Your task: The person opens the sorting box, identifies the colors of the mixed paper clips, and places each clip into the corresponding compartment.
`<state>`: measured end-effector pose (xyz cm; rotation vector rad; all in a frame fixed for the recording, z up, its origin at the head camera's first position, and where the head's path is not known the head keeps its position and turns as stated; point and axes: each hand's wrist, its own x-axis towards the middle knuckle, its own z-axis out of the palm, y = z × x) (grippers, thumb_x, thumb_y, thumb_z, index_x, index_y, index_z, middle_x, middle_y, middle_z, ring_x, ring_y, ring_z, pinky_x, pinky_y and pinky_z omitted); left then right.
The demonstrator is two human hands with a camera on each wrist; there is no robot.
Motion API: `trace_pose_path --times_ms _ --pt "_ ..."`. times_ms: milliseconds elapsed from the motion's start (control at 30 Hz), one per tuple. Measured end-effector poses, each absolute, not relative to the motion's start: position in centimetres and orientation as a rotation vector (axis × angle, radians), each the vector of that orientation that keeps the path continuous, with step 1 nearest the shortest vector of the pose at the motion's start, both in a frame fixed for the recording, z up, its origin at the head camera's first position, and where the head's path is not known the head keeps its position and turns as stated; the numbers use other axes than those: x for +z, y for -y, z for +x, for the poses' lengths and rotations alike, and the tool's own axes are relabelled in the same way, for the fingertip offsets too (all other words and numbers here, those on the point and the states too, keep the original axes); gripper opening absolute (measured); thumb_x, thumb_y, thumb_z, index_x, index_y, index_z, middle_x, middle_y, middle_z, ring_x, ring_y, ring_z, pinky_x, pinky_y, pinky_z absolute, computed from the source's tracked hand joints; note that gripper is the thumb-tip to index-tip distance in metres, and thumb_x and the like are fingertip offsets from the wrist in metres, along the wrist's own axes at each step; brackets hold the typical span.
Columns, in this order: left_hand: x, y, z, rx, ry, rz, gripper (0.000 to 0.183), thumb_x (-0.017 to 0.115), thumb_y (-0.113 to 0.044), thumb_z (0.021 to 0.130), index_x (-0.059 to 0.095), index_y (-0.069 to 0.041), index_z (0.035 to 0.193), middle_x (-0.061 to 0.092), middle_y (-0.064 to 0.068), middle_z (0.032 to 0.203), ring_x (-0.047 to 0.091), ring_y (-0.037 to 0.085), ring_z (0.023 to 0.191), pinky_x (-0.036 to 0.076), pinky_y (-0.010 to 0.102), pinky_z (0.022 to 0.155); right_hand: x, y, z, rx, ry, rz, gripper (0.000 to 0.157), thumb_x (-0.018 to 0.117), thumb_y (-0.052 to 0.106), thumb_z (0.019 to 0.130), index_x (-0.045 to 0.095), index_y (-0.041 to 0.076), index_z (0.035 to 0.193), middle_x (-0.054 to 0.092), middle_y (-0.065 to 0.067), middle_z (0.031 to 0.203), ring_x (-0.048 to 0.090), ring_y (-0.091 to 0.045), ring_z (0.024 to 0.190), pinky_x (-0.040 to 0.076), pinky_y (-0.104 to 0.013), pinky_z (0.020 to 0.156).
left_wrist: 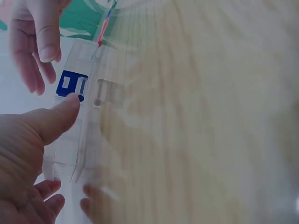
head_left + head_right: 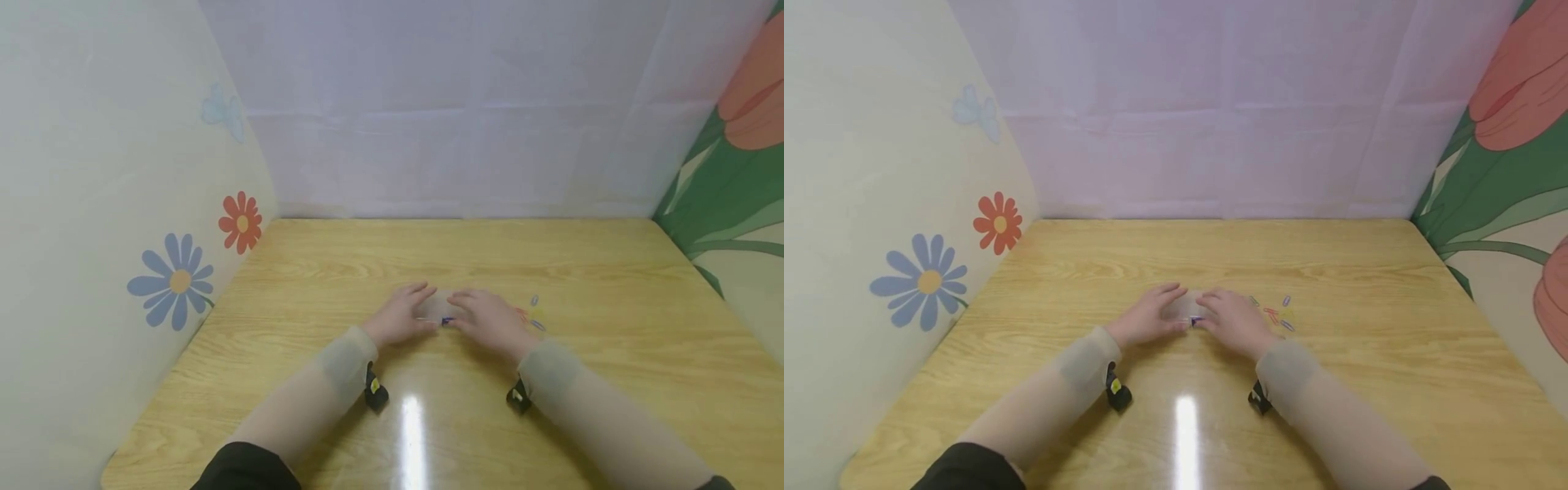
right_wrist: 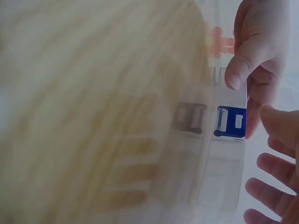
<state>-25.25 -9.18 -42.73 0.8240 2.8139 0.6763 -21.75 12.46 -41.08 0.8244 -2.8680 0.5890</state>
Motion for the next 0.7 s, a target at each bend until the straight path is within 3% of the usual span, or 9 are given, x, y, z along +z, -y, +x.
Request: trace_pose_path --times_ms 400,700 --pt "-42.97 9.27 -26.02 0.736 -2.760 0.772 0.074 0.070 -0.044 0.085 0.041 -0.017 0.147 0.034 0.008 0.152 0.035 0.030 0.136 0.029 0.045 0.112 -41.22 -12.45 -21.86 0.497 2.890 0.881 0.028 0.066 0.023 0.091 0.068 0.011 0.117 0.065 -0.007 0.122 0.058 -0.028 0.116 0.043 -0.048 0.102" --pt "-42.65 9.46 -26.08 0.784 -2.704 0.744 0.073 0.067 -0.046 0.087 0.039 -0.018 0.148 0.033 0.004 0.153 0.035 0.027 0.137 0.028 0.042 0.113 -41.26 -12.54 -21.86 0.505 2.844 0.893 0.024 0.067 0.016 0.091 0.071 0.010 0.113 0.066 -0.009 0.121 0.060 -0.029 0.113 0.044 -0.048 0.100"
